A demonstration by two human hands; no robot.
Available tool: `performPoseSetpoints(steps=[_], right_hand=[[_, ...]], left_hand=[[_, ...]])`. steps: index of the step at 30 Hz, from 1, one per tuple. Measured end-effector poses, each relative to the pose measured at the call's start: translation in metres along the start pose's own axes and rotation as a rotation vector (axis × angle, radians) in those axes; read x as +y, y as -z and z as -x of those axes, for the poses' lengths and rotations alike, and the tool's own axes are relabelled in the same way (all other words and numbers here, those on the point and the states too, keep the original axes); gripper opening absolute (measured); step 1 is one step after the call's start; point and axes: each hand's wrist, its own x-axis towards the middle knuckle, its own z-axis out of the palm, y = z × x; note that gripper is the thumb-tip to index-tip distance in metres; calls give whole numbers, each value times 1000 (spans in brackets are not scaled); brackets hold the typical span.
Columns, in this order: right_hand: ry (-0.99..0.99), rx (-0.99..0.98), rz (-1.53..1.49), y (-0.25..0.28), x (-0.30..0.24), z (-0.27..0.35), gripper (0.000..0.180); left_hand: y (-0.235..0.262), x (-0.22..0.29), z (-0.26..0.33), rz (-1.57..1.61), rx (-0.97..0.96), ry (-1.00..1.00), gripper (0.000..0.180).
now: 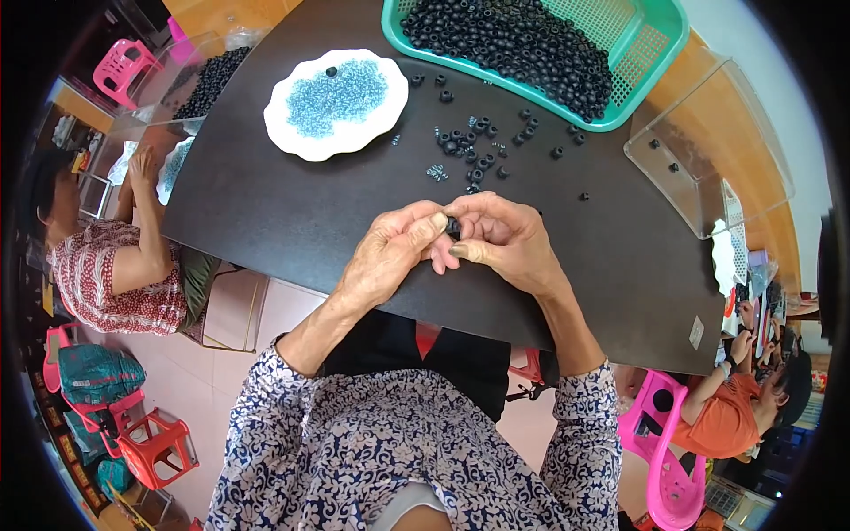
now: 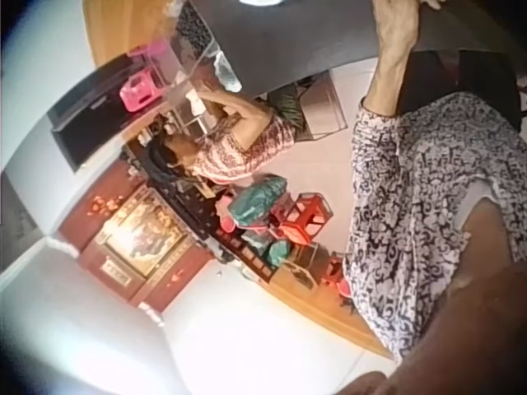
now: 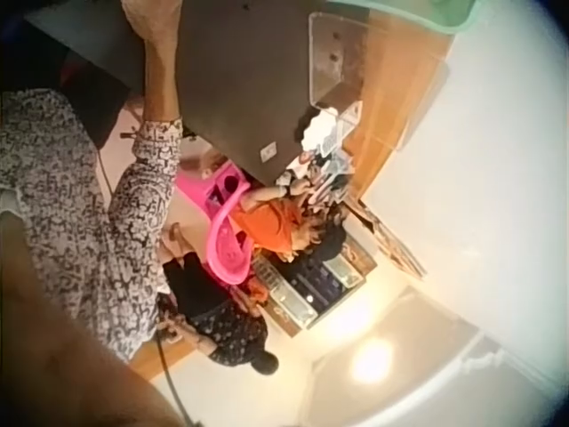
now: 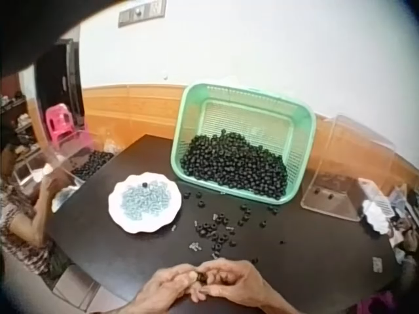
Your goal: Assembling small components by inserting blue beads into black rings.
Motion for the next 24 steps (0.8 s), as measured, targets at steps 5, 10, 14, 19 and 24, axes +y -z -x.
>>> performPoseSetpoints(steps=[5, 10, 14, 19, 24], right_hand=[[78, 41, 108, 1, 6, -2, 33], [38, 50, 70, -1, -3, 2, 28], [24, 152, 82, 0, -7, 3, 24], [178, 597, 553, 59, -37, 7, 21], [-106, 1038, 1320, 210, -80, 35, 25]], left_hand=[[4, -2, -4, 25, 10, -20, 29], [-5, -1, -7, 30, -3, 1, 30], [-11, 5, -4, -123, 25, -41, 29], [-7, 3, 8, -253, 57, -77, 31], [-20, 3, 9, -468, 41, -112, 27]])
